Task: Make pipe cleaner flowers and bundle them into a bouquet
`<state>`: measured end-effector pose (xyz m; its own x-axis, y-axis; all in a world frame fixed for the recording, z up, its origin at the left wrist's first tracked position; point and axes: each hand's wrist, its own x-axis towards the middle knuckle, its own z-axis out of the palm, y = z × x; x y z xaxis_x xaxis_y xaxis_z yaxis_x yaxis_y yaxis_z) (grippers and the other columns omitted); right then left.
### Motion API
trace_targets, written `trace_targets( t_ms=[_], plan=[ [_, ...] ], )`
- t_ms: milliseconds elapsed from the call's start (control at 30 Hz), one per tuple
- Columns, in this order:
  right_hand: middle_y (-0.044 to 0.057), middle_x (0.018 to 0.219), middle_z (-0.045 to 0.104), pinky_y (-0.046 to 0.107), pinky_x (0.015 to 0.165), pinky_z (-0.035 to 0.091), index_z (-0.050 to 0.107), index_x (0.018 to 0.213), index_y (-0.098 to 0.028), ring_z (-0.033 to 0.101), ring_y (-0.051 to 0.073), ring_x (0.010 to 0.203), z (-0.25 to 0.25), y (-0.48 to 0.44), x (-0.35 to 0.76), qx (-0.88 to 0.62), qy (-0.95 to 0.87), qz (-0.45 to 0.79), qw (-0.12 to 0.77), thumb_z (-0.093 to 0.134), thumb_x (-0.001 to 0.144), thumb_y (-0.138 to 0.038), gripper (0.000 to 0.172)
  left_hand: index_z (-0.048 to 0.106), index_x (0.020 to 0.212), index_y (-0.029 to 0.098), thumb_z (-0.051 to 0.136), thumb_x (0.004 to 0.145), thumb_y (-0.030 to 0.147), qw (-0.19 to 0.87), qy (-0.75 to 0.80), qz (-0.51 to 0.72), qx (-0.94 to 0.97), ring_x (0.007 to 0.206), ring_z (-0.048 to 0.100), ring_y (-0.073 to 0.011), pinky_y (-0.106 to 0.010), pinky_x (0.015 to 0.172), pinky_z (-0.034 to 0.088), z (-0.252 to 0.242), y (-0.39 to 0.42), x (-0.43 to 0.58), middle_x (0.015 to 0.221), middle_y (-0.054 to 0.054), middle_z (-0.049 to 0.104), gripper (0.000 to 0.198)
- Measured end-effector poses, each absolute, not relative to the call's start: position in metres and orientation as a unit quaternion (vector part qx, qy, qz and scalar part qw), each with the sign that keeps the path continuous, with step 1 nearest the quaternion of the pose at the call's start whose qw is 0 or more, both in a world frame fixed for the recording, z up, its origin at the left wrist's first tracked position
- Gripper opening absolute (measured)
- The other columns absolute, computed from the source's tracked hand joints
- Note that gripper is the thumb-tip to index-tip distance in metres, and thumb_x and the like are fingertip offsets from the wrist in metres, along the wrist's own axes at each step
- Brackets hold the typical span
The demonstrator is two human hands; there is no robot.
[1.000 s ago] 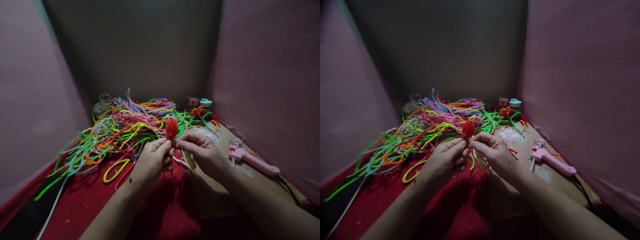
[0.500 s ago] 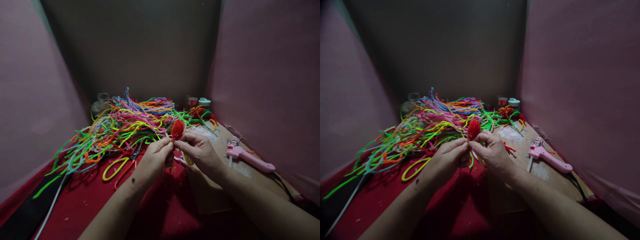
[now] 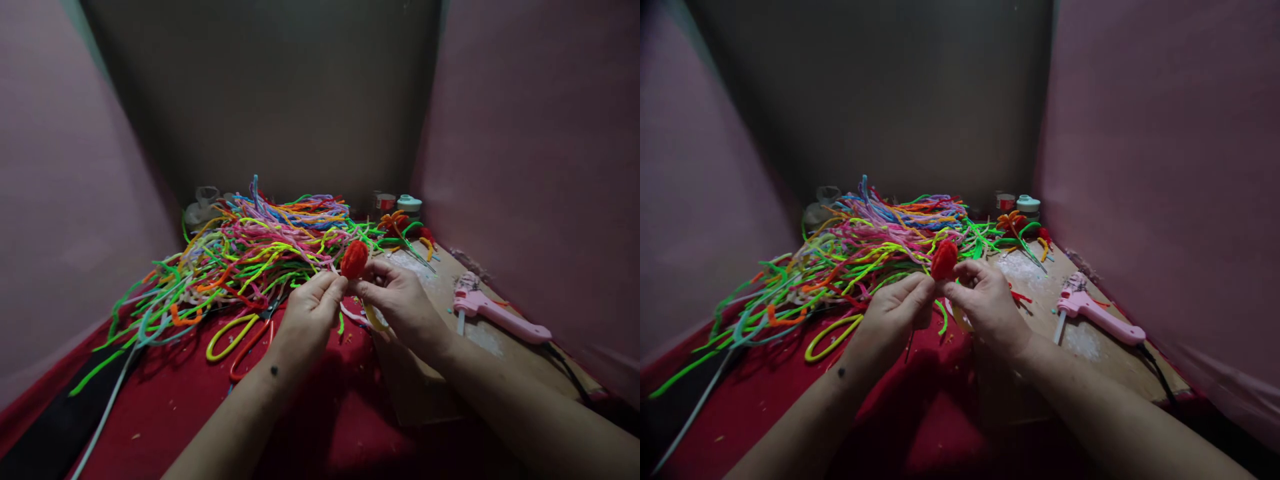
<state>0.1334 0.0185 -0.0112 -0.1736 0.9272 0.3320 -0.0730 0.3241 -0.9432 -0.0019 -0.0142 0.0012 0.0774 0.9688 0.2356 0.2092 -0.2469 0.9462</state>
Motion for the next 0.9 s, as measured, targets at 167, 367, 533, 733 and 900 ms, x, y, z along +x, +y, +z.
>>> trace_targets(
  t_ms=[167,367,533,733,900],
  plan=[
    [0.000,0.076,0.060,0.028,0.070,0.040,0.069,0.076,-0.017,0.051,0.012,0.072,-0.014,0.017,0.131,-0.205,-0.523,0.670,0.486,0.069,0.069,-0.025,0.010,0.049,0.066,0.014,0.051,0.084,0.033,0.581,0.365,0.499,0.529,0.044,0.020,-0.0046,-0.020,0.043,0.018,-0.001,-0.013,-0.003,0.050,0.008,0.025,0.026],
    [-0.002,0.068,0.059,0.024,0.062,0.042,0.065,0.072,-0.016,0.052,0.010,0.065,-0.020,0.013,0.123,-0.180,-0.431,0.716,0.519,0.067,0.067,-0.015,0.006,0.053,0.067,0.011,0.059,0.079,0.031,0.691,0.304,0.472,0.455,0.044,0.021,-0.0028,-0.017,0.042,0.020,-0.003,-0.008,-0.007,0.053,0.008,0.027,0.024],
    [-0.002,0.053,0.058,0.024,0.046,0.041,0.060,0.068,-0.016,0.051,0.011,0.045,-0.019,0.013,0.113,-0.217,-0.362,0.749,0.510,0.067,0.062,-0.019,0.009,0.055,0.075,0.012,0.058,0.079,0.038,0.653,0.365,0.469,0.469,0.040,0.030,-0.0030,-0.017,0.039,0.027,-0.005,-0.006,-0.002,0.052,0.006,0.037,0.027],
    [-0.001,0.059,0.062,0.025,0.049,0.039,0.062,0.067,-0.016,0.051,0.010,0.049,-0.021,0.018,0.111,-0.241,-0.343,0.714,0.561,0.067,0.062,-0.020,0.008,0.046,0.111,0.018,0.050,0.082,0.018,0.050,0.474,0.510,0.716,0.083,0.060,-0.0165,-0.030,0.074,0.050,-0.024,-0.008,0.009,0.094,-0.007,0.058,0.029],
    [-0.003,0.056,0.059,0.026,0.056,0.040,0.059,0.056,-0.018,0.050,0.011,0.052,-0.028,0.023,0.111,-0.234,-0.360,0.691,0.582,0.068,0.061,-0.019,0.010,0.052,0.102,0.010,0.041,0.086,0.012,-0.222,0.498,0.353,0.760,0.076,0.060,-0.0190,-0.028,0.064,0.050,-0.033,-0.008,0.013,0.082,-0.009,0.060,0.019]
  ],
)
